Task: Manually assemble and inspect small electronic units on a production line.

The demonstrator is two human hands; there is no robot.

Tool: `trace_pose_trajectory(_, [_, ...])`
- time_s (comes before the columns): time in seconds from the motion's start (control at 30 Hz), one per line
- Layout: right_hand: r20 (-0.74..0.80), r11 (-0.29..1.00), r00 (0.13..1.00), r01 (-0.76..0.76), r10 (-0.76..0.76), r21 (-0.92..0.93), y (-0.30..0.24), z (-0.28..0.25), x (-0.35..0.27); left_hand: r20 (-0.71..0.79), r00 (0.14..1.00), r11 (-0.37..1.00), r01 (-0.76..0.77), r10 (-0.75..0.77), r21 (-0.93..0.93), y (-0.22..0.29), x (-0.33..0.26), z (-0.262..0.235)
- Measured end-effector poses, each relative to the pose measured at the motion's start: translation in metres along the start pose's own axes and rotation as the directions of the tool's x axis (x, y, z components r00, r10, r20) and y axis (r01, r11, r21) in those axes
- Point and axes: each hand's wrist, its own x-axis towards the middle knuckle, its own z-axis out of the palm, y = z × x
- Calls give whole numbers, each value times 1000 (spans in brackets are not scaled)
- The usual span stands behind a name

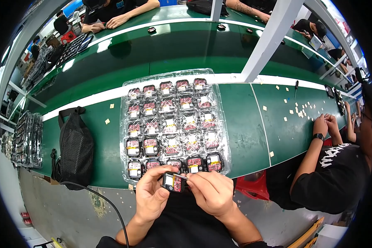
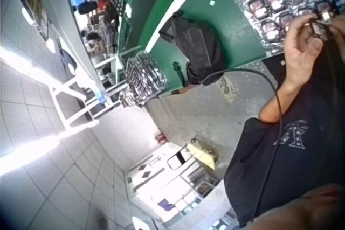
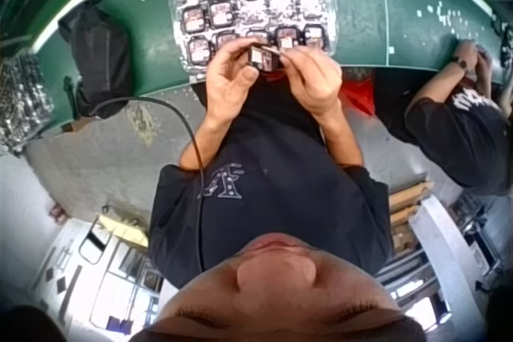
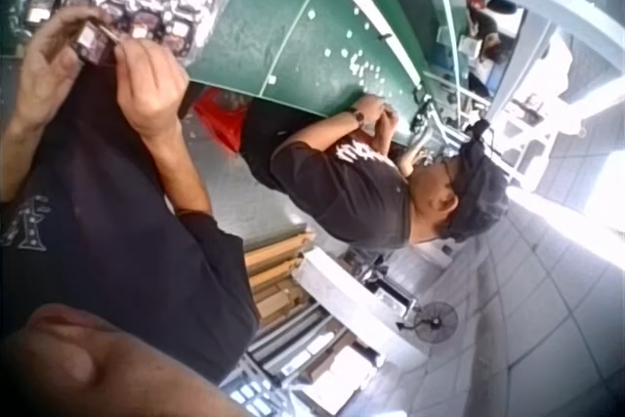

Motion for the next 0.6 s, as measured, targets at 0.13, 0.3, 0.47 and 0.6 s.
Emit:
trace_pose_trajectory(0.13, [8,997,999,48,-47,-68,2,1,-3,-17,1000,1000,9,-9,19,1,-1,-1])
trace_pose_trajectory(0.3, [5,989,995,100,-100,-107,0,2,-1,-52,998,997,-42,45,65,0,-1,0])
trace_pose_trajectory(0.47, [4,980,991,135,-136,-145,5,-4,-3,-135,989,989,71,-53,131,11,3,14])
trace_pose_trajectory(0.6, [-11,973,988,152,-156,-174,4,-2,-5,-42,998,992,56,-51,111,11,2,3])
